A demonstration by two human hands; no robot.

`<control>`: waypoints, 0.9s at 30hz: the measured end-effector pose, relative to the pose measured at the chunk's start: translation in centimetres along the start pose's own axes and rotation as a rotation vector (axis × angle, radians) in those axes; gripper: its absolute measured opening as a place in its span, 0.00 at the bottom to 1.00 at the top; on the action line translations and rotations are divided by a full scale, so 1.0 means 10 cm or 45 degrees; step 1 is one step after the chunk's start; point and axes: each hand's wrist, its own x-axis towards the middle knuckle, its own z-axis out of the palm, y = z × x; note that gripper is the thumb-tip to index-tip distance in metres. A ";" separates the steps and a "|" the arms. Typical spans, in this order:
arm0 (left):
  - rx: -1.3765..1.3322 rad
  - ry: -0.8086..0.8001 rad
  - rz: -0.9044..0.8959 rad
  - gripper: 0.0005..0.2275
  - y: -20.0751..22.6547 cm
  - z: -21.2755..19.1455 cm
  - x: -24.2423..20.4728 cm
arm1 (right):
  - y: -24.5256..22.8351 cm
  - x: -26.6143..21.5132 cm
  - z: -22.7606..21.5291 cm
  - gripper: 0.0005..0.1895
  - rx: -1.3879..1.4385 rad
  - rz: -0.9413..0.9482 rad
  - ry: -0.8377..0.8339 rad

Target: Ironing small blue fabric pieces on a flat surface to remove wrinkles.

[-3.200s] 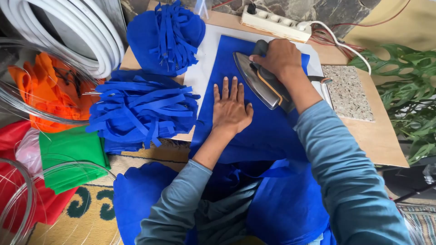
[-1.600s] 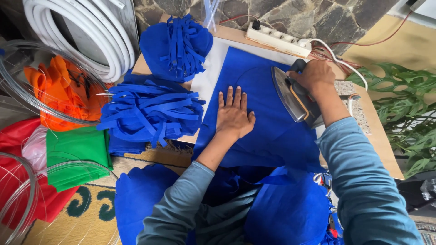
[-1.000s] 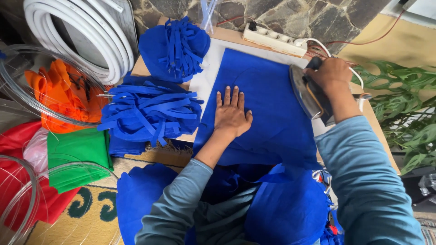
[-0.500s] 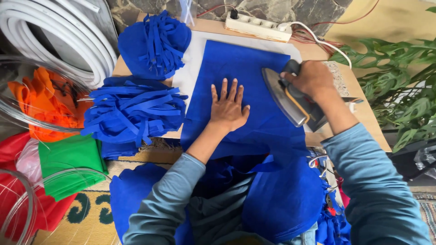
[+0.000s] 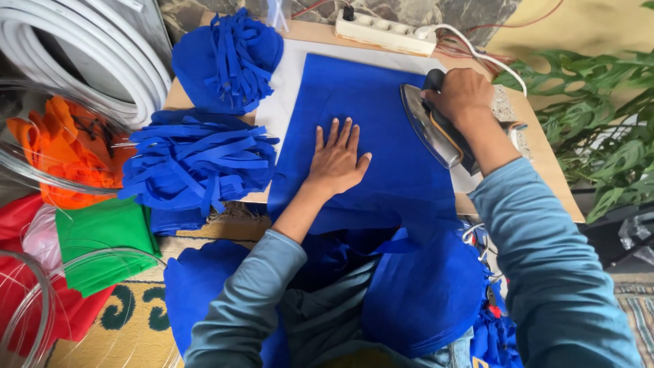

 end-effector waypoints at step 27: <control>0.320 0.527 0.096 0.26 -0.35 0.06 -0.74 | -1.18 -0.13 0.03 0.24 0.215 -0.312 0.148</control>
